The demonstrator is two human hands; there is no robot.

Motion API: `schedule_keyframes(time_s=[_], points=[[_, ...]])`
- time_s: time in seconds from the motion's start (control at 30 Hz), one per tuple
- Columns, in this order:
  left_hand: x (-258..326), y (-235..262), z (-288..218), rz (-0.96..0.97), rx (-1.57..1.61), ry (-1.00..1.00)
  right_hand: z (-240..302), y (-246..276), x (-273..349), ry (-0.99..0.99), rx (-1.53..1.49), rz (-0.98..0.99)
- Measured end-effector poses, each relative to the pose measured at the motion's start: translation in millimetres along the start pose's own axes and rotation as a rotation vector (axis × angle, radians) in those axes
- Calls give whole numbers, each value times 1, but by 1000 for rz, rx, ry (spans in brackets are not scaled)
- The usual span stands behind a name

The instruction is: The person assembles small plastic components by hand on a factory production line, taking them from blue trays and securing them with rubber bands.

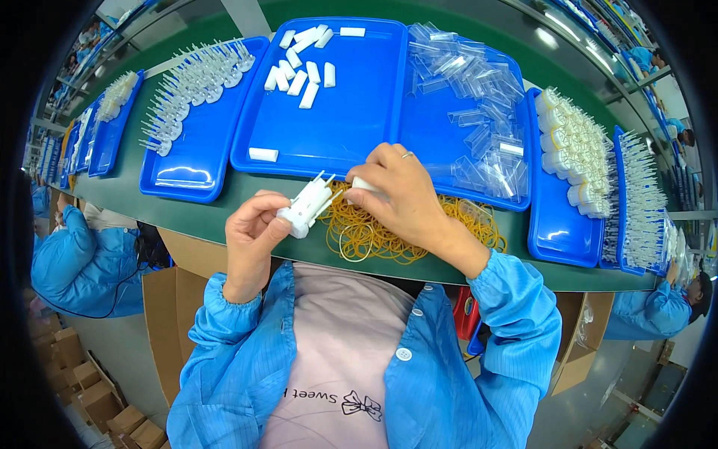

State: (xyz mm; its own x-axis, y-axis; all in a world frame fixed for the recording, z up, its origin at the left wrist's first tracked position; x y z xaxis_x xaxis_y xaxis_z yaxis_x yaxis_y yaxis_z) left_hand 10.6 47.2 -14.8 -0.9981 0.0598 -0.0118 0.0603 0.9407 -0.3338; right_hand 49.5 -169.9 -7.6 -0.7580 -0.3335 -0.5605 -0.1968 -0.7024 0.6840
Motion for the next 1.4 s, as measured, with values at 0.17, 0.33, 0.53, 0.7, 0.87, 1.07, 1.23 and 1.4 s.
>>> schedule_keyframes(time_s=[0.17,0.33,0.53,0.7,0.87,1.07,1.23,1.4], points=[[4,-6,4,0,-45,-105,-20,12,-5,-501,-527,-51],[9,-11,0,41,-251,-206,-20,20,-7,-634,-549,-84],[14,-26,-10,89,-447,-404,-11,22,-12,-857,-935,-76],[13,-32,-9,105,-435,-443,-5,20,-9,-916,-1004,-41],[11,-33,-11,137,-472,-444,3,25,-10,-849,-947,122],[12,-33,-24,234,-643,-681,-2,54,-15,-678,-943,417],[14,-35,-24,349,-591,-647,1,60,-15,-572,-563,467],[20,-38,-27,371,-590,-684,-2,56,-9,-575,-642,480]])
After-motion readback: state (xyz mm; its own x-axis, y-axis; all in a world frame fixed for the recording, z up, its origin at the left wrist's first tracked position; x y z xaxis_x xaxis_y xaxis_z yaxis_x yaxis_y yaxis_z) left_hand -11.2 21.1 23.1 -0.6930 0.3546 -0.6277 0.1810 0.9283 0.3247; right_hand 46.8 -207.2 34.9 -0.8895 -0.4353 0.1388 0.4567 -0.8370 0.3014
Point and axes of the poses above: each hand's wrist, its own x-axis away from the middle knuckle, its own y-axis out of the back of the hand, z = x × y, the point moved 3 cm from there along -x, towards the middle knuckle, and after that the axes turned 10 degrees about -z, right-handed, at the moved point
